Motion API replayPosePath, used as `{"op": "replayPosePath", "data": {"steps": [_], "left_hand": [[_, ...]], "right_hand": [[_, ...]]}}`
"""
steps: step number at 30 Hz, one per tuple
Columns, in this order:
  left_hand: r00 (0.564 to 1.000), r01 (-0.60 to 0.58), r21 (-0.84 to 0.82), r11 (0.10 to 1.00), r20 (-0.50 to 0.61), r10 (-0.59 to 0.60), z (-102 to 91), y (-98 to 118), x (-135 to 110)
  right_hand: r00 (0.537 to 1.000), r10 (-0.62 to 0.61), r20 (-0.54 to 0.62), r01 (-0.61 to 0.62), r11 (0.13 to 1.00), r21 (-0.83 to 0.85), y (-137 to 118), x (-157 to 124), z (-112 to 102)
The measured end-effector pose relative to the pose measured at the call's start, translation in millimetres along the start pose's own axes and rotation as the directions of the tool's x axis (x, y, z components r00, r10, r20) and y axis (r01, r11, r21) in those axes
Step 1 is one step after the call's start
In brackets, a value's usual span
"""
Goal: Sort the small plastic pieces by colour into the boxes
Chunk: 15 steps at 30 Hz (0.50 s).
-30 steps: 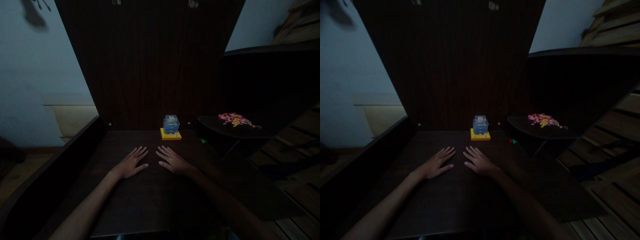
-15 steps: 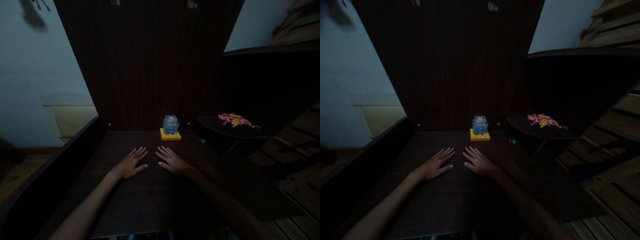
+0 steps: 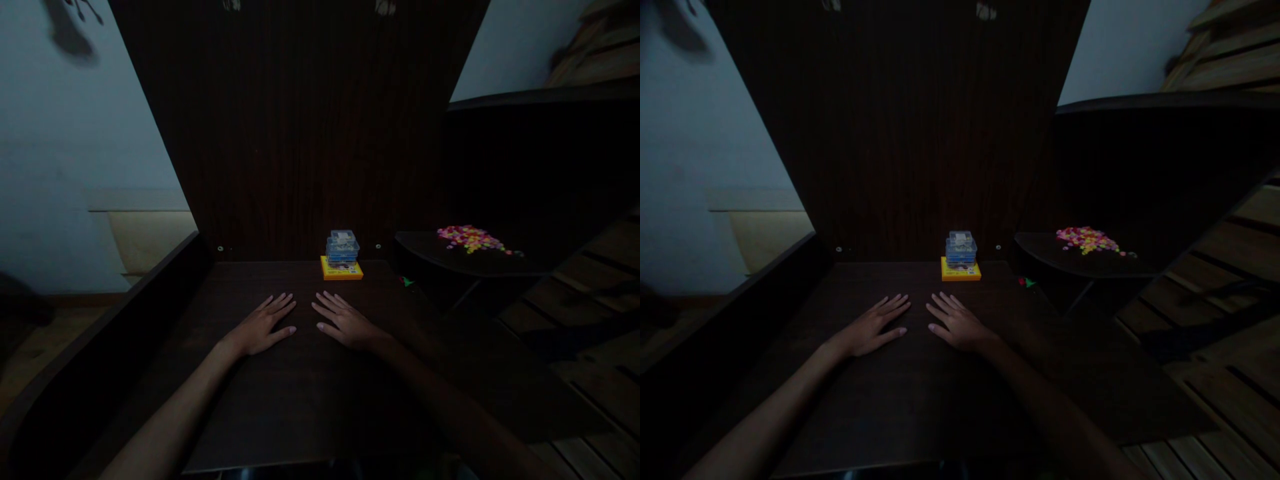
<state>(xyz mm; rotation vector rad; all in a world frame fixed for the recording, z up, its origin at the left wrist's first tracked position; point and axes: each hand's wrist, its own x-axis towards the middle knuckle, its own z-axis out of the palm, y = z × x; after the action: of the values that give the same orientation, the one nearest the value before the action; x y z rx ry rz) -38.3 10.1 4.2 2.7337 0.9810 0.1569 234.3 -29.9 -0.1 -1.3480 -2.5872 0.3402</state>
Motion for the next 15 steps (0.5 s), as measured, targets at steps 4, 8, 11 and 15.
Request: {"op": "replayPosePath", "data": {"steps": [4,8,11,15], "left_hand": [[1.0,-0.014,0.008,1.0,-0.016,0.014,0.6,-0.3,-0.2],[1.0,-0.003,0.007,1.0,-0.01,0.003,0.2,0.9,-0.4],[1.0,0.003,0.0,1.0,-0.007,-0.003,-0.1,1.5,-0.2],[1.0,-0.012,-0.015,1.0,-0.025,0.011,1.2,-0.3,0.0]], "right_hand": [[1.0,0.002,0.009,-0.002,1.0,-0.011,-0.4,0.1,0.1],[1.0,-0.008,-0.009,0.008,1.0,-0.003,-0.3,-0.1,0.5],[1.0,-0.009,-0.004,0.009,1.0,-0.008,0.0,0.0,0.6],[1.0,-0.001,-0.005,0.001,1.0,0.003,0.9,0.4,1.1]]}}
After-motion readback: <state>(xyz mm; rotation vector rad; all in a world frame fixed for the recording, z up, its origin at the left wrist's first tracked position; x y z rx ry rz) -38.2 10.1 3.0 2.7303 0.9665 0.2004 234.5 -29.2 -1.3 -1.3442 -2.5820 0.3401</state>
